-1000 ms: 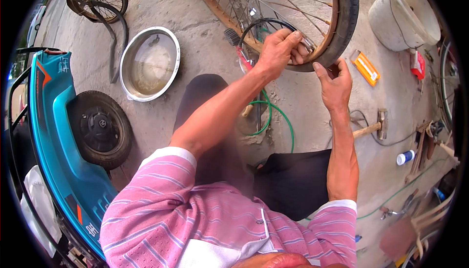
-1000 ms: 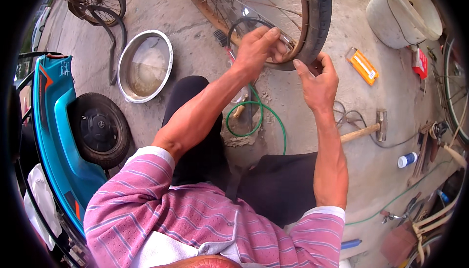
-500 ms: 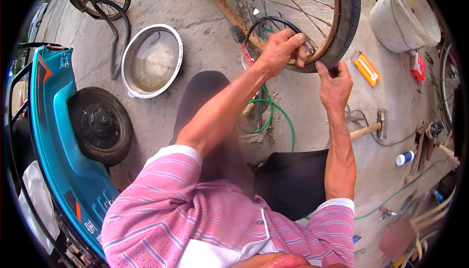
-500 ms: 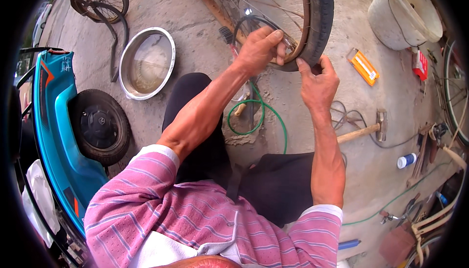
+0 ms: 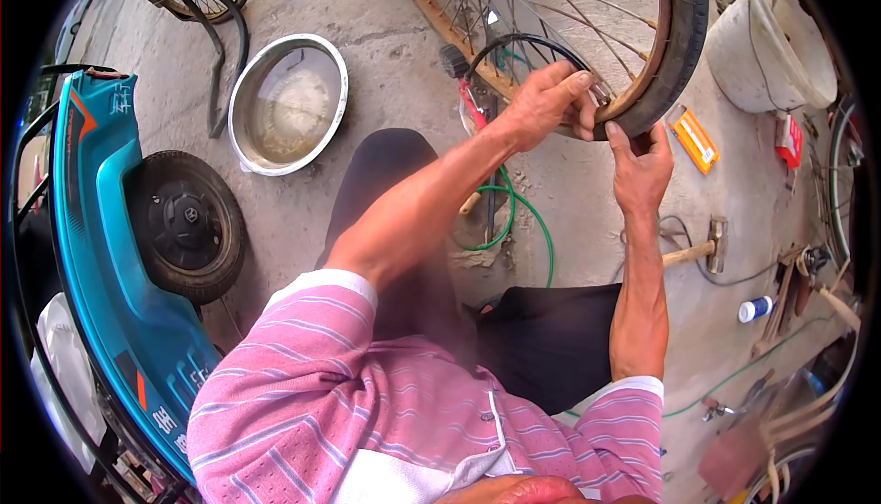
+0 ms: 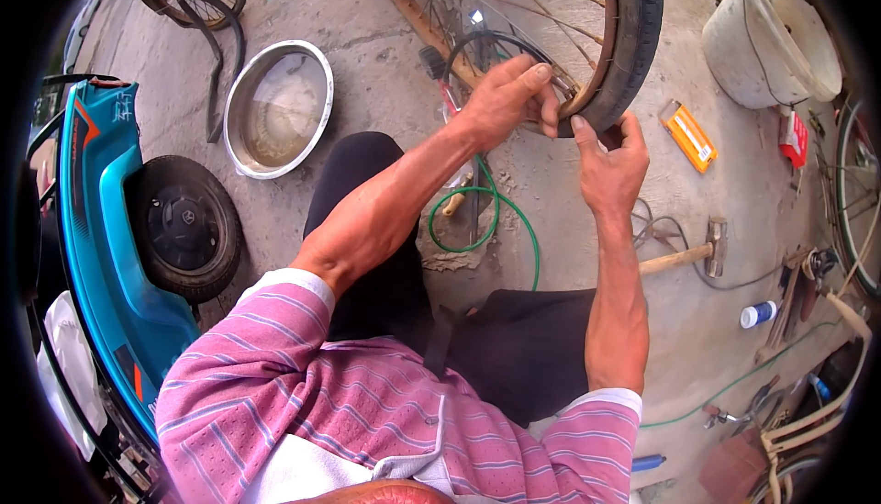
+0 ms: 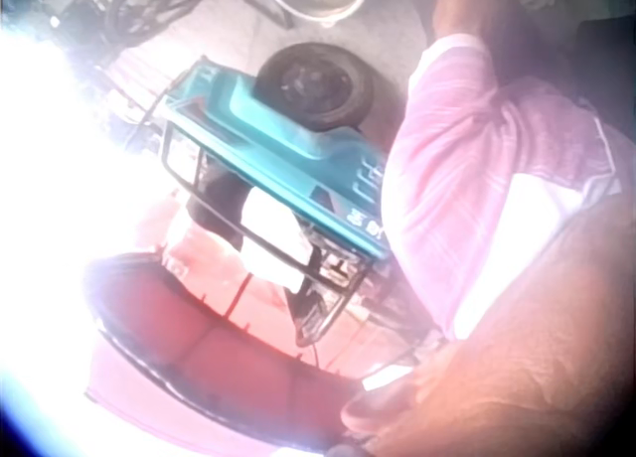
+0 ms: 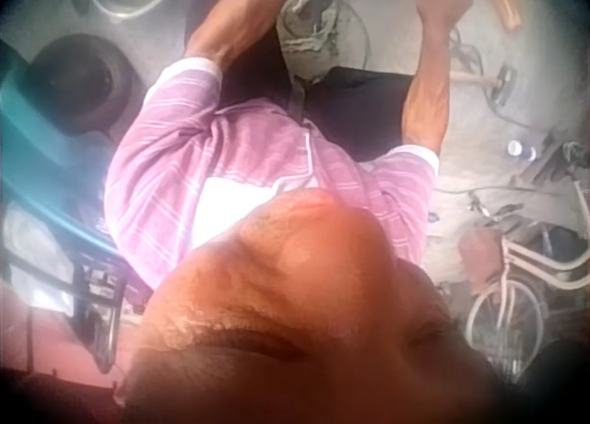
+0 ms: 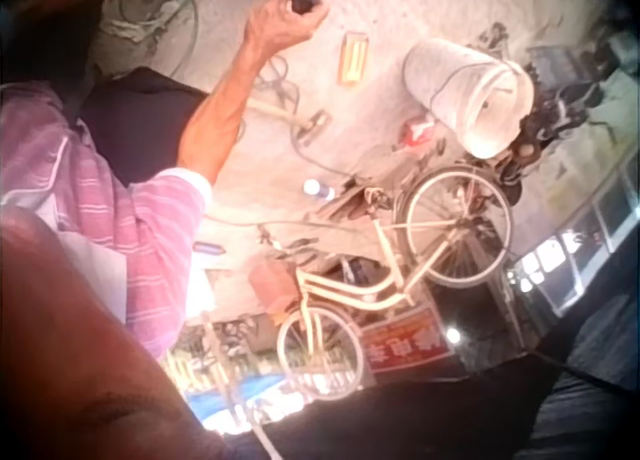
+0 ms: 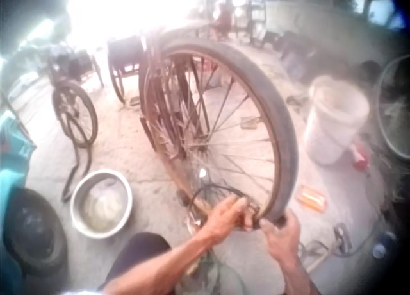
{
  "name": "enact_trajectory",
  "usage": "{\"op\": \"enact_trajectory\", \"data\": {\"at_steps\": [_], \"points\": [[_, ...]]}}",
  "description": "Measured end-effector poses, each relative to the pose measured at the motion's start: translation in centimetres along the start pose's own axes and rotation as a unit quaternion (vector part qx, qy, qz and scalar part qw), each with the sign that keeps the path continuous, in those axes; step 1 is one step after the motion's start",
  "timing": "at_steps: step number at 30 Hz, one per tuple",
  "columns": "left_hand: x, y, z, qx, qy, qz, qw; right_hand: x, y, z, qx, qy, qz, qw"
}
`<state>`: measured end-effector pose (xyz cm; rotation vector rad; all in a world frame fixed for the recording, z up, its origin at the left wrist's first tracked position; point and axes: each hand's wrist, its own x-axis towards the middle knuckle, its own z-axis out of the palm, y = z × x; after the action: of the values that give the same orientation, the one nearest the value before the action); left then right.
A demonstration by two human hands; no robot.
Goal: The person removes an inner tube from a bicycle wheel by hand, retrieves a tool from a bucket, uses the tool to pry the tire bead away, and attaches an air pump hose to the valve to inflate the tire.
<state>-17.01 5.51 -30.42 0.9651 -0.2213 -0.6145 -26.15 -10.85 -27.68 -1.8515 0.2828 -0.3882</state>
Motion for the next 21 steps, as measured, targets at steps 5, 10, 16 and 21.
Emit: {"op": "enact_trajectory", "data": {"at_steps": [5,10,16,21], "points": [[0.1,0.6,0.0,0.021,-0.007,0.0,1.0,0.5,0.2,-0.5,0.019,-0.023,-0.029,0.999],[0.0,1.1,-0.6,0.05,-0.025,0.01,0.998,1.4,-1.5,0.7,0.075,-0.047,-0.045,0.995],[-0.3,1.8,-0.4,0.071,-0.014,0.006,0.997,2.1,-3.1,2.5,0.025,-0.079,-0.029,0.996],[-0.3,2.3,-0.4,0.06,-0.027,0.011,0.998,1.6,-2.2,4.8,0.106,0.073,-0.036,0.991]]}}
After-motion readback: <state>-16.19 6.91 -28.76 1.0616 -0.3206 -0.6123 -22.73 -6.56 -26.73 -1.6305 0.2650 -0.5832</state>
